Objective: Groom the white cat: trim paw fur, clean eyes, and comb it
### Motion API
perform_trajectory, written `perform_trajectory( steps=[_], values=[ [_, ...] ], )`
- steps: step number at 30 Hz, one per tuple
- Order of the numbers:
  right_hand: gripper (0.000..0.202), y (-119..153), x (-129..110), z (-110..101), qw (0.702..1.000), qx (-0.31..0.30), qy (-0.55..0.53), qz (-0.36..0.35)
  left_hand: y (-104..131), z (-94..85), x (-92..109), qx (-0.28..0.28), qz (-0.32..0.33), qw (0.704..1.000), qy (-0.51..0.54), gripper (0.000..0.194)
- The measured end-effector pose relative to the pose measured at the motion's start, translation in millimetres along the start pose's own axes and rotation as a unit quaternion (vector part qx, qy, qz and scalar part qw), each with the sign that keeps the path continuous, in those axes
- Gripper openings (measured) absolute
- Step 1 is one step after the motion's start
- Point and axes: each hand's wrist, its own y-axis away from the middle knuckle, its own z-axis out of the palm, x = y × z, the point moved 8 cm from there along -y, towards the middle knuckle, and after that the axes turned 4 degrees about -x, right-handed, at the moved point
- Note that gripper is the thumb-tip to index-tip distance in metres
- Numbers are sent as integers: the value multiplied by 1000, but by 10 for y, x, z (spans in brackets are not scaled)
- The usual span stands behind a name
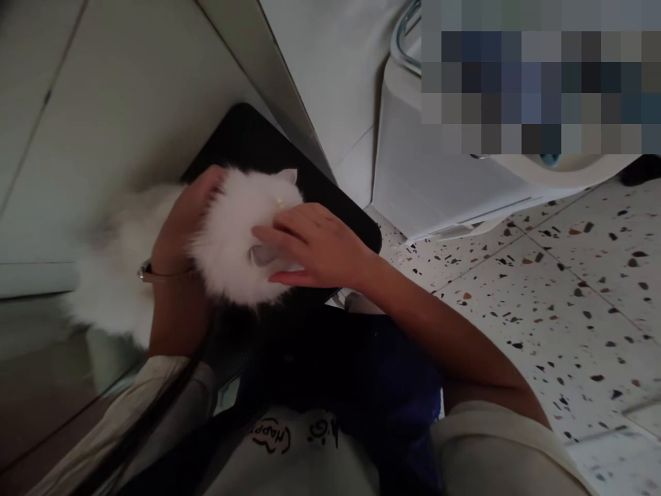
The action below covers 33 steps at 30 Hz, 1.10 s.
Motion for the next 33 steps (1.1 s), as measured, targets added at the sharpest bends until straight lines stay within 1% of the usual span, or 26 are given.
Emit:
perform_trajectory(
  steps=[3,5,6,8,10,12,15,17,18,21,22,24,26,28,30,32,33],
  values=[
    [36,-17,-39,119,999,22,17,29,-15,43,66,-2,44,998,-42,37],
    [30,3,-31,163,997,48,16,54,2,41,150,20,81,995,-49,42],
    [28,19,-28,178,996,60,12,66,15,43,197,29,102,993,-47,41],
    [24,51,-25,190,992,82,1,93,45,61,288,31,153,987,-43,31],
    [21,66,-31,176,988,101,-9,117,69,77,324,19,191,981,-37,16],
    [18,54,-42,127,983,121,-21,133,93,75,318,-2,213,977,-30,5],
    [15,1,-49,7,977,156,-43,139,162,100,343,-56,241,968,-38,11],
    [19,-53,-37,-43,977,153,-47,140,221,157,393,-85,245,963,-72,23],
    [22,-81,-27,-53,979,142,-47,140,236,182,408,-83,232,965,-95,33],
    [29,-135,41,-57,983,99,-63,143,244,265,431,-41,174,969,-168,58],
    [32,-137,84,-53,982,84,-76,149,243,301,448,-26,167,968,-188,63],
    [38,-126,178,-40,980,52,-106,159,242,367,502,-1,174,962,-209,65],
    [40,-110,238,-54,980,40,-136,142,253,396,578,20,187,960,-207,61],
    [41,-95,273,-74,979,43,-154,124,289,387,683,43,195,956,-215,57],
    [44,-80,319,-71,977,49,-156,140,365,333,827,87,202,946,-240,55],
    [46,-74,342,-48,972,58,-161,162,450,273,945,137,196,934,-264,43],
    [45,-78,335,-40,970,66,-169,163,475,257,966,150,184,934,-266,35]
  ],
)
